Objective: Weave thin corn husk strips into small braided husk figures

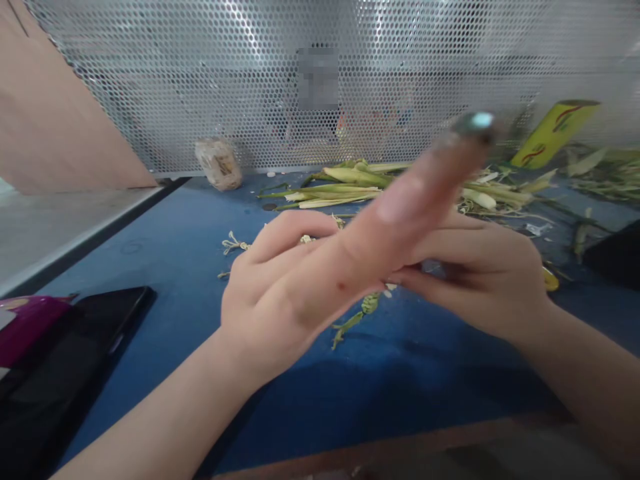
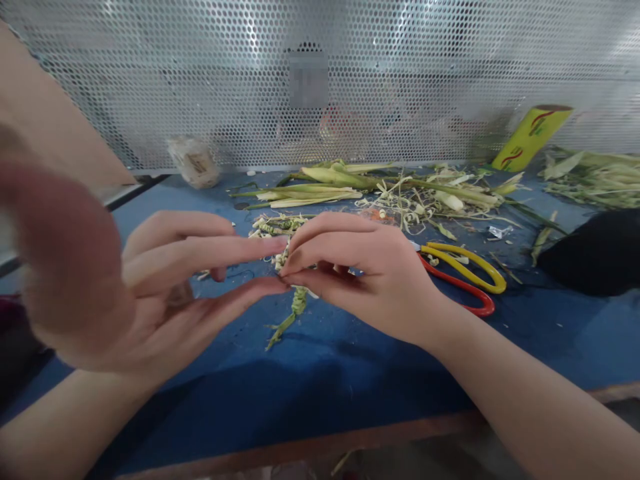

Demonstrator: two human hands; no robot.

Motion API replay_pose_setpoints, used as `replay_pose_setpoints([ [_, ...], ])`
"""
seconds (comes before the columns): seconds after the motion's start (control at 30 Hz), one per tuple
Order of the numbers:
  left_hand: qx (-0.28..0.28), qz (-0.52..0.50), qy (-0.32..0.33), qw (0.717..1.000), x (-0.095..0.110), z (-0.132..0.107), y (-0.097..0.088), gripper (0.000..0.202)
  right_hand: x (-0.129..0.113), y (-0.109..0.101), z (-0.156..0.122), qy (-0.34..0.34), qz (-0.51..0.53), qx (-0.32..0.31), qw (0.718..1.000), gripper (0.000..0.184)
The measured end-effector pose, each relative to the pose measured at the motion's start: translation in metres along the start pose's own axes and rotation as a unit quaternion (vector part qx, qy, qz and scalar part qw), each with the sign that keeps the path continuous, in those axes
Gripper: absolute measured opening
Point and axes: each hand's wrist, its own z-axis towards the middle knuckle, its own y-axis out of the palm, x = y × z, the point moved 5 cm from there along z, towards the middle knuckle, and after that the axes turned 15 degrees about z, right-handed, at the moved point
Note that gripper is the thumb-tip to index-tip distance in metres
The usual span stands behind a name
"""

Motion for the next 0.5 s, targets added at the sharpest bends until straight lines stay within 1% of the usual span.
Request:
replay_pose_setpoints([
  [0.03, 0.016, 0.047, 0.076, 0.996, 0.009, 0.000, 0.001, 0.023, -0.001, 0.000, 0.000, -0.004, 0.003, 0.000, 1.000, 0.010],
  [0.07, 0.033, 0.086, 0.146, 0.985, 0.018, 0.000, 0.001, 0.022, -0.001, 0.000, 0.001, -0.007, 0.009, -0.002, 1.000, 0.009],
  [0.1, 0.031, 0.119, 0.204, 0.971, 0.025, -0.001, 0.003, 0.025, -0.001, 0.000, 0.001, -0.006, 0.017, -0.004, 1.000, 0.009],
  [0.13, 0.042, 0.140, 0.236, 0.961, 0.029, -0.002, 0.004, 0.024, -0.001, 0.001, 0.001, -0.002, 0.026, -0.005, 1.000, 0.008],
  [0.17, 0.047, 0.144, 0.234, 0.960, 0.030, -0.002, 0.004, 0.024, 0.000, 0.001, 0.001, 0.005, 0.035, -0.003, 0.999, 0.008],
  [0.2, 0.050, 0.133, 0.217, 0.966, 0.029, -0.001, 0.003, 0.028, 0.001, 0.000, 0.001, 0.014, 0.045, 0.004, 0.999, 0.008],
  [0.27, 0.067, 0.077, 0.159, 0.982, 0.025, -0.001, 0.001, 0.043, 0.005, -0.001, 0.000, 0.042, 0.077, 0.030, 0.996, 0.007],
  [0.33, 0.080, 0.024, 0.117, 0.990, 0.020, -0.003, 0.002, 0.052, 0.009, -0.002, -0.002, 0.070, 0.117, 0.056, 0.989, 0.007],
  [0.37, 0.088, 0.011, 0.097, 0.991, 0.017, -0.004, 0.003, 0.048, 0.010, -0.002, -0.002, 0.080, 0.133, 0.062, 0.986, 0.007],
  [0.4, 0.067, 0.015, 0.083, 0.994, 0.014, -0.005, 0.007, 0.041, 0.011, -0.002, -0.002, 0.084, 0.142, 0.065, 0.984, 0.008],
  [0.43, 0.076, 0.015, 0.065, 0.995, 0.010, -0.006, 0.008, 0.035, 0.011, -0.002, -0.001, 0.083, 0.140, 0.063, 0.985, 0.008],
  [0.47, 0.067, 0.010, 0.052, 0.996, 0.006, -0.006, 0.011, 0.034, 0.011, -0.001, -0.001, 0.079, 0.130, 0.059, 0.987, 0.008],
  [0.5, 0.048, -0.004, 0.025, 0.999, 0.001, -0.006, 0.015, 0.040, 0.010, -0.001, 0.000, 0.077, 0.116, 0.056, 0.989, 0.008],
])
